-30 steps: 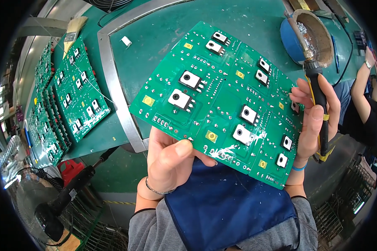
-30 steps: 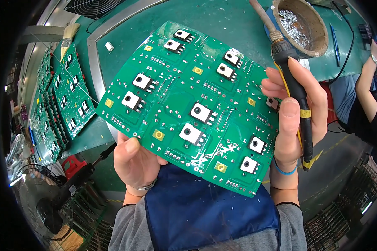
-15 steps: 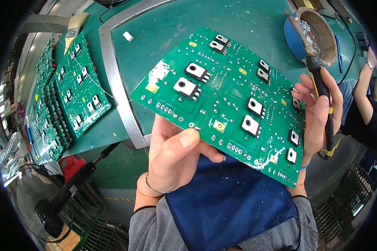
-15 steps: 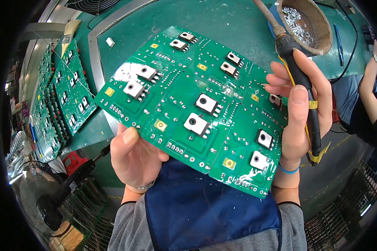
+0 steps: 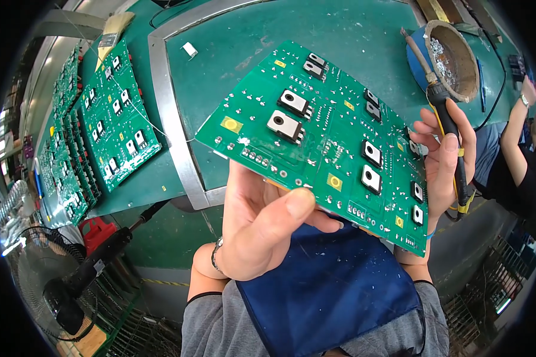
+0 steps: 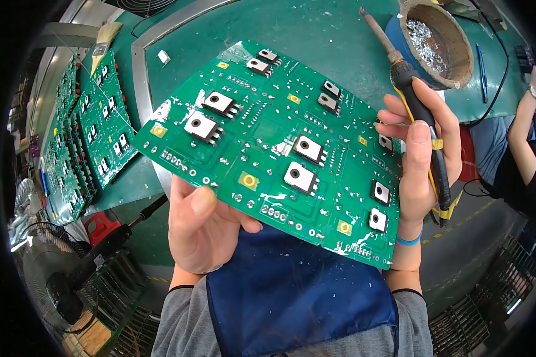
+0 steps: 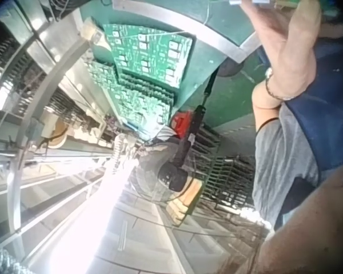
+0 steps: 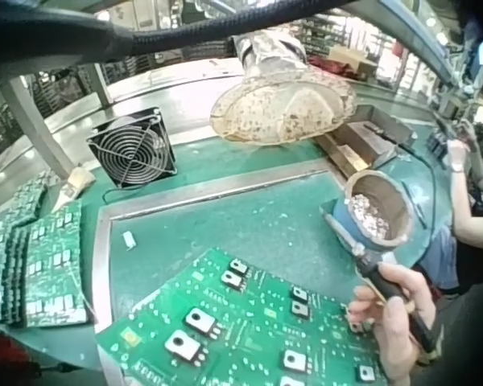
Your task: The person solders electronic components onto printed circuit boards using a soldering iron and solder wire.
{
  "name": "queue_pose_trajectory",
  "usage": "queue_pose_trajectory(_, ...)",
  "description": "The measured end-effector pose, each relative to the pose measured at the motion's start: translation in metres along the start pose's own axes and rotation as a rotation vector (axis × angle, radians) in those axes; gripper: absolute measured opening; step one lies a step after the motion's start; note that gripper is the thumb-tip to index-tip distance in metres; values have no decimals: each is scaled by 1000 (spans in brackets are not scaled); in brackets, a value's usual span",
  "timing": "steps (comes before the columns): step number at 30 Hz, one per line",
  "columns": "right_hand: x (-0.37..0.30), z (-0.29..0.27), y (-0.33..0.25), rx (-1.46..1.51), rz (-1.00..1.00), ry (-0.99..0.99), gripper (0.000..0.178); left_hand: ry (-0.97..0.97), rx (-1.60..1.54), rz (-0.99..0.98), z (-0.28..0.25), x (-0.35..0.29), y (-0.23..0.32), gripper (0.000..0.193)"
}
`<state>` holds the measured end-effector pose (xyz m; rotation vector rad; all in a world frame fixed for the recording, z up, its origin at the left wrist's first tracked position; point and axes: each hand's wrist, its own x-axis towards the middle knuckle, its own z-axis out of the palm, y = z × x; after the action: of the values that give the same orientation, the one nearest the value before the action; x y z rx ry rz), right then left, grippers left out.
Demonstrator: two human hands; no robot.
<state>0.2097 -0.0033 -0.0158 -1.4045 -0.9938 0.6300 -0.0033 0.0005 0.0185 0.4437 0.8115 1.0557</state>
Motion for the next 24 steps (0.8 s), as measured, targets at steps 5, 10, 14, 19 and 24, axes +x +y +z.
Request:
queue_pose_trajectory(5,0,-2,8,39,-6,-24,42,11,16,-6,3,-1,-3,61)
queue_pose_trajectory(10,-2,-1,8,41,-23,-17,43,18,17,-10,-2,-4,-4,60)
queue_pose_trajectory(14,-5,-2,3,13,-30,-3,46,-117,-69,-36,-16,-2,-2,56)
queue_pose_trajectory(19,-7,-2,0,-16,-67,1,47,-199,-181,25,-23,-5,-6,50)
queue_pose_trajectory(24,-8,-1,-1,-18,-64,-8,46,-205,-161,33,-22,-6,-5,51)
